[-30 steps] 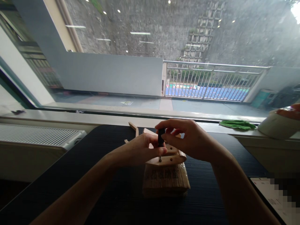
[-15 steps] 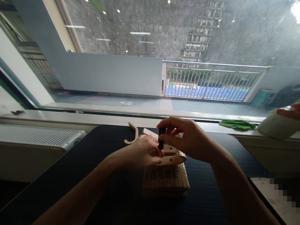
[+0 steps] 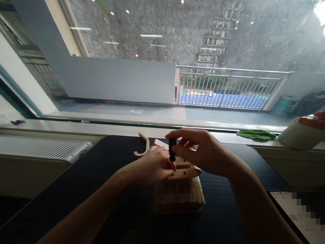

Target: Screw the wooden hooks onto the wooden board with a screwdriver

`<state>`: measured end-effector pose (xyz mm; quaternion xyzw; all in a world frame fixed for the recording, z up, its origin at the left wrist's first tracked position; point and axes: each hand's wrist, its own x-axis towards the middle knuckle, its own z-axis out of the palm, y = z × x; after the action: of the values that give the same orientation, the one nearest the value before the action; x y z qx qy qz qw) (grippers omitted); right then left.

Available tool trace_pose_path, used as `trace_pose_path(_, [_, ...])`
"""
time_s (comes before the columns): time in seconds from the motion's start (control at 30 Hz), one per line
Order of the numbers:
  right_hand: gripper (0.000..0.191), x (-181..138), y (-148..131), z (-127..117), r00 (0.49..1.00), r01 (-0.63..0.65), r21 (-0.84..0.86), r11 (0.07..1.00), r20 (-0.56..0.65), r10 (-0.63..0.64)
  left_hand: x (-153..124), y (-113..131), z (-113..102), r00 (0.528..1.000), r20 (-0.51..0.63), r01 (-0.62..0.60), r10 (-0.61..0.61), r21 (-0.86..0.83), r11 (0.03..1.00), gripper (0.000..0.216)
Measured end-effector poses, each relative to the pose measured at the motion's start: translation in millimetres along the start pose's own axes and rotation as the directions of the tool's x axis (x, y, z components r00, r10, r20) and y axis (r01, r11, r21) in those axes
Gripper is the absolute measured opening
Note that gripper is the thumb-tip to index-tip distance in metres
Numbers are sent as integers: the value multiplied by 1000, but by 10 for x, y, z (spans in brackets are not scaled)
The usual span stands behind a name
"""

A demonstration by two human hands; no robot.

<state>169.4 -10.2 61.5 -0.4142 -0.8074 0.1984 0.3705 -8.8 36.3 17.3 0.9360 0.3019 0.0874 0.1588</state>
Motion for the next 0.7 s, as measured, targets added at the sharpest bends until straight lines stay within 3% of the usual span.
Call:
trace_pose_path(0.43, [27,28,25,29,1000,-13,-16,1000,-4,13,13,9,36,997,-75,-36,35,-7,999,21])
trace_pose_path(0.7, [24,21,59,6,999,-17,-62,998,-45,14,17,26,29,999,-36,-24,24,0,1000,22])
